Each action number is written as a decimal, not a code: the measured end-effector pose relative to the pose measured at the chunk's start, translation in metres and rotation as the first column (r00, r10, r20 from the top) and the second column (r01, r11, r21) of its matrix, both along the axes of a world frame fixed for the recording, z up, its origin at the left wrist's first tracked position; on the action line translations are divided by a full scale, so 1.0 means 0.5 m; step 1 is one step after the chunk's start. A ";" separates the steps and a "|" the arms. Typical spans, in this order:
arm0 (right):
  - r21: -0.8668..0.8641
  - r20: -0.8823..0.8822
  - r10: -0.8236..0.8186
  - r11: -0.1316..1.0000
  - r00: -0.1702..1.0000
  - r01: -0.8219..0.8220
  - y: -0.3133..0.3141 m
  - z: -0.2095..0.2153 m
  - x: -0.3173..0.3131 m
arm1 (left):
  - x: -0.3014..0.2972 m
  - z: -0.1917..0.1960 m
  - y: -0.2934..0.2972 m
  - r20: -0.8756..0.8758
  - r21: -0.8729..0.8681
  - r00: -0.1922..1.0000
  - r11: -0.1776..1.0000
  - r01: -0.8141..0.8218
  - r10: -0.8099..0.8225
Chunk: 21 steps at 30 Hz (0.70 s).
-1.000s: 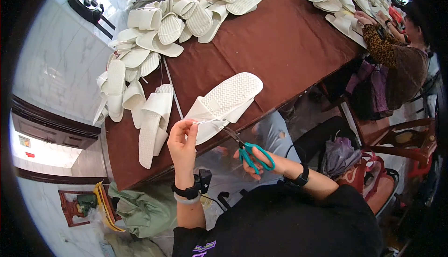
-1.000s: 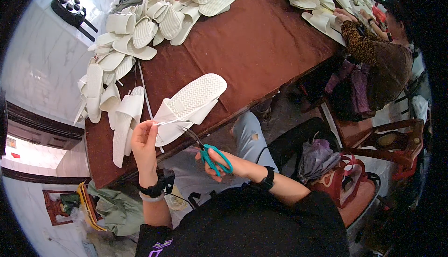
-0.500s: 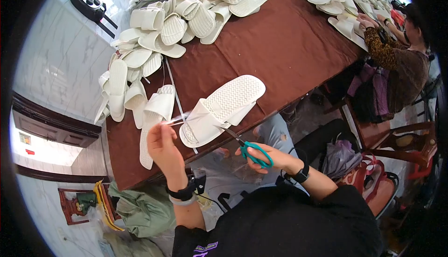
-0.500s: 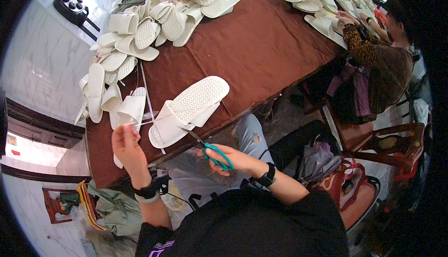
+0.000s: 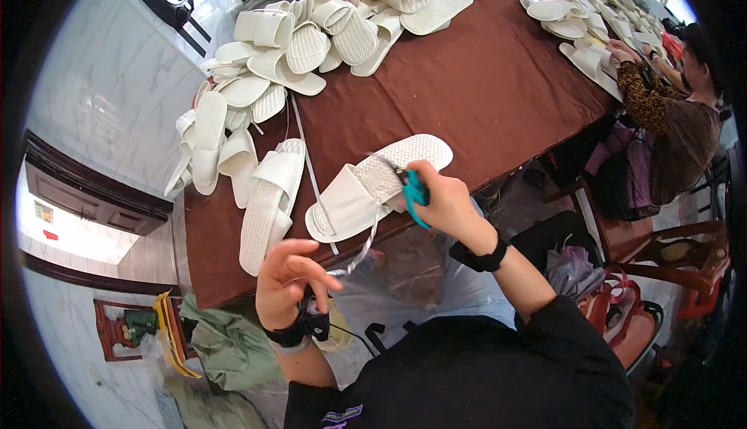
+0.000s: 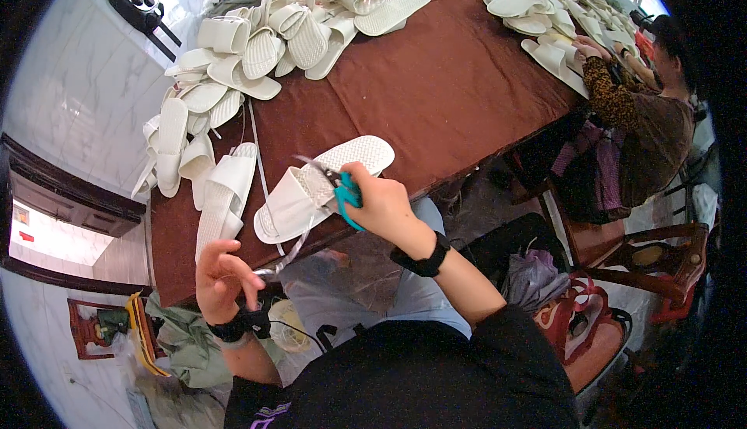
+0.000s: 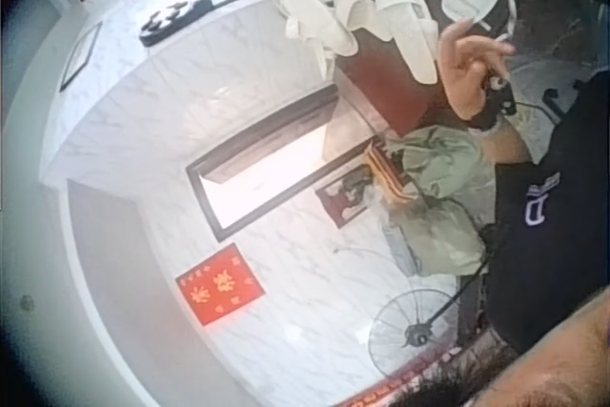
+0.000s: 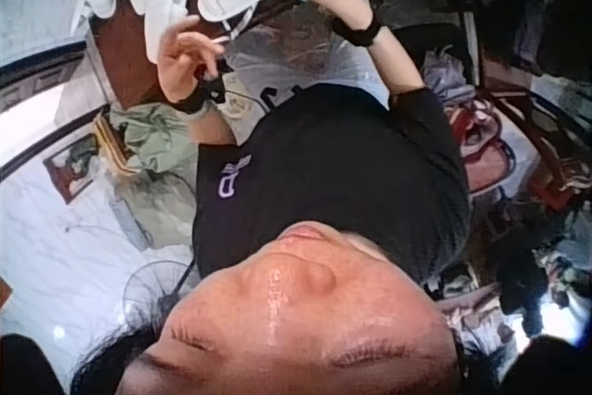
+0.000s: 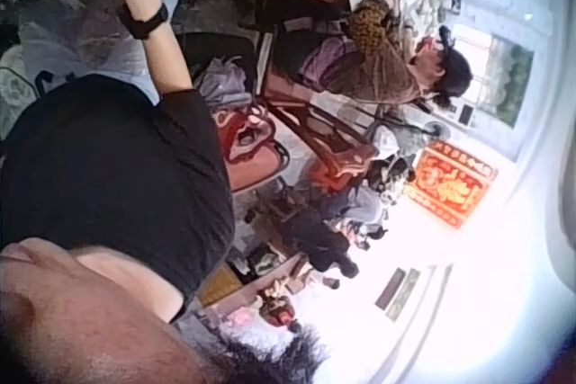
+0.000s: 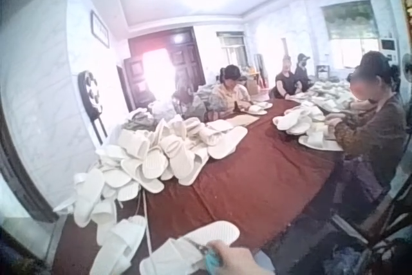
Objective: Trimming excess threads and finishing white slippers at a manufacturing table.
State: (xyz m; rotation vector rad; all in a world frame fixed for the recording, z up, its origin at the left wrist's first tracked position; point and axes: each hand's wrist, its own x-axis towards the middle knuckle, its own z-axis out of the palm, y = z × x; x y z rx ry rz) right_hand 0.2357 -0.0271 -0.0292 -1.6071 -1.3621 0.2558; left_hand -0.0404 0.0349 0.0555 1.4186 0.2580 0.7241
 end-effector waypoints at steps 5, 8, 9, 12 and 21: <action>0.012 0.059 -0.005 1.000 0.998 0.004 0.034 -0.006 -0.011 | 0.046 -0.033 0.025 -0.236 -0.009 0.914 0.940 -0.342 0.331; -0.062 0.028 0.037 0.997 0.999 -0.036 0.027 0.005 -0.002 | 0.106 -0.087 0.055 -0.289 0.768 0.710 0.598 -0.228 0.642; -0.049 0.033 0.053 0.997 0.998 -0.051 0.022 0.005 0.002 | 0.127 -0.103 0.062 -0.171 0.914 0.715 0.381 -0.142 0.677; 0.061 -0.615 0.327 0.927 0.718 -0.370 -0.004 0.030 -0.004 | 0.157 -0.132 0.063 -0.219 0.917 0.725 0.391 -0.076 0.653; 0.626 -0.780 0.616 0.767 -0.110 -0.142 -0.142 0.126 0.116 | 0.163 -0.163 0.070 -0.094 0.947 0.708 0.282 -0.153 0.700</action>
